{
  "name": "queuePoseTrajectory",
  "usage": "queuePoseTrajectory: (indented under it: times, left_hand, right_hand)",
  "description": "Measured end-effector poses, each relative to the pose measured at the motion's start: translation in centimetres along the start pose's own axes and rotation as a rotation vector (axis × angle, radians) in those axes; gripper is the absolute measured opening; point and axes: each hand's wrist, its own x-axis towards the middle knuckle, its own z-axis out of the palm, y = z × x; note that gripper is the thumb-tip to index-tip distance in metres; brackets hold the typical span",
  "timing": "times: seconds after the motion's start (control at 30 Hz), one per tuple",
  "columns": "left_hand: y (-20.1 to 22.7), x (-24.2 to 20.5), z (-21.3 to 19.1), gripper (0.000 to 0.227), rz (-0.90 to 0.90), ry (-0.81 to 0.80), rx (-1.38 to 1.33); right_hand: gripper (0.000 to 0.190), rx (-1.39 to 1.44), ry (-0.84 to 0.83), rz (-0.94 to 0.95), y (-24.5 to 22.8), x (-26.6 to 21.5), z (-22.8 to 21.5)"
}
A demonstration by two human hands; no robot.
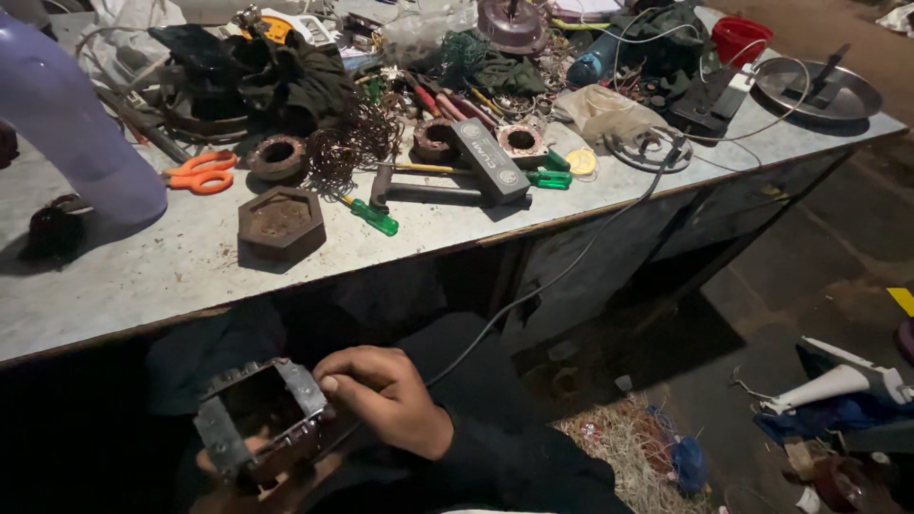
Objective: The person winds copper wire around a small rectangular core held in their hands. They repeatedly wrap the wire, adjust the coil, and occasionally pause to inspect the winding. The task continues throughout the clip with the person seated and working on their lap.
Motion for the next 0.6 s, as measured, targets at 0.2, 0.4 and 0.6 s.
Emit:
queuePoseTrajectory:
  times: [0.2,0.4,0.6]
  left_hand:
    - [3.2,-1.7,3.7,0.096,-0.264,-0.157,-0.307]
    - [7.5,-2.6,10.1,0.098,-0.456,-0.507,-0.721]
    - [8.4,-4.3,12.5,0.073,-0.155,-0.267,-0.558]
  right_hand:
    - [0.017,0.127,-0.023,0.086,0.3,-0.5,-0.1]
    - [0.018,0.057,-0.040,0.028,-0.4,-0.5,-0.4]
    - [0.014,-0.300,0.029,-0.134,-1.6,0.1,-0.6]
